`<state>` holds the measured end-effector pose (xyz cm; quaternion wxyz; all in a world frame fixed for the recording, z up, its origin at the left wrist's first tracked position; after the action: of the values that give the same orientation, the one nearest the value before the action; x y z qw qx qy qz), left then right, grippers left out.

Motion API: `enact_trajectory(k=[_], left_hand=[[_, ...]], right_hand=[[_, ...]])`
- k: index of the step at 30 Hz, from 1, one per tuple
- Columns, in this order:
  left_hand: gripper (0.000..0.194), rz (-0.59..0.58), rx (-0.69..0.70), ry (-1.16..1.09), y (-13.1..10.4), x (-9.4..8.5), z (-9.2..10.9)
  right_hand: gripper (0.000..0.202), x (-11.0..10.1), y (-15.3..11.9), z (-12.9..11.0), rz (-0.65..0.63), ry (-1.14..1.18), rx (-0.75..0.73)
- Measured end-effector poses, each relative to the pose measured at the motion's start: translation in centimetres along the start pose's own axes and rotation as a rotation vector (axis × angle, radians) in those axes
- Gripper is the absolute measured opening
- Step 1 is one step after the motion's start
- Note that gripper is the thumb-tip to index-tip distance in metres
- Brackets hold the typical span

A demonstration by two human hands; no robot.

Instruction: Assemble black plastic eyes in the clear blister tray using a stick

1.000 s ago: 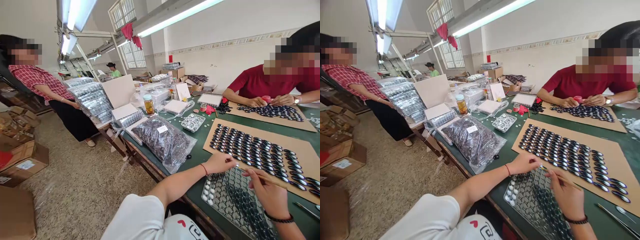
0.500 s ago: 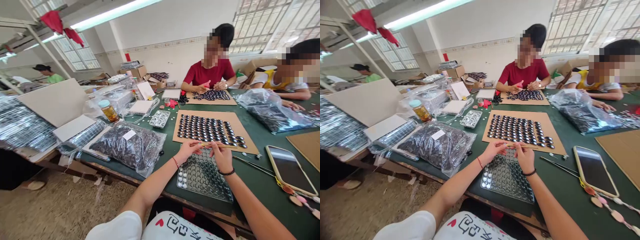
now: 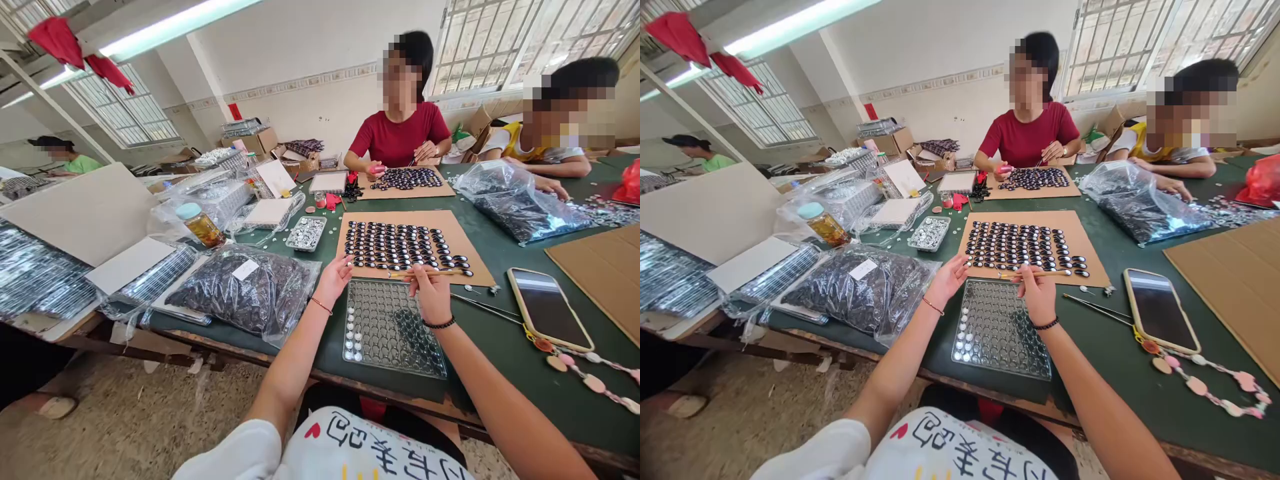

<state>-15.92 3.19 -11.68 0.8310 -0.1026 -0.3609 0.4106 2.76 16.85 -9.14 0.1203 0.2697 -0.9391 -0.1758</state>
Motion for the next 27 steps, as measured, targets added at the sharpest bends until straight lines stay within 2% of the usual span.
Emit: enact_trajectory(k=[2,4,6,9,11,13,14,17,19,23,27], left_hand=[[0.028,-0.036,0.104,0.233,-1.1,0.3,-0.3],[0.026,0.001,0.287,0.557,-2.6,-0.1,0.2],[0.024,0.116,0.424,0.885,-4.3,-1.5,0.5],[0.030,0.322,0.512,1.331,-6.7,-4.5,0.2],[0.036,0.496,0.577,1.536,-8.1,-6.2,0.2],[0.037,0.599,0.654,1.631,-8.8,-7.2,0.4],[0.037,0.593,0.690,1.654,-8.9,-7.4,0.3],[0.039,0.457,0.749,1.716,-8.2,-7.1,0.0],[0.038,0.453,0.751,1.791,-7.8,-7.3,-0.1],[0.034,0.636,0.710,1.933,-7.6,-8.3,0.8],[0.037,0.613,0.665,2.021,-7.8,-8.5,1.2]], right_hand=[[0.034,-0.2,-0.1,-0.5,0.000,-0.030,-0.025],[0.034,-0.1,-0.3,-1.1,-0.022,-0.074,-0.044],[0.034,0.1,-0.6,-1.4,-0.059,-0.118,-0.052],[0.033,0.6,-1.0,-1.8,-0.112,-0.146,-0.060],[0.033,0.9,-1.1,-2.1,-0.134,-0.148,-0.067],[0.034,1.2,-1.2,-2.3,-0.150,-0.142,-0.067],[0.035,1.3,-1.2,-2.4,-0.156,-0.139,-0.066],[0.036,1.5,-1.1,-2.6,-0.167,-0.116,-0.070],[0.036,1.6,-1.0,-2.8,-0.169,-0.111,-0.080],[0.036,1.6,-0.8,-2.9,-0.172,-0.135,-0.112],[0.036,1.3,-0.6,-3.0,-0.154,-0.161,-0.125]])
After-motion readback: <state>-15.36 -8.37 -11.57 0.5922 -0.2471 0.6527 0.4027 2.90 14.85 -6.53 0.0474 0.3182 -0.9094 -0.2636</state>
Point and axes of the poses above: each hand's wrist, its own y-axis towards the middle knuckle, its own x-axis out of the palm, z = x × y, the point moved 7 cm from there along y, towards the middle knuckle, and after that the axes turned 11 degrees about -x, right-handed, at the moved point
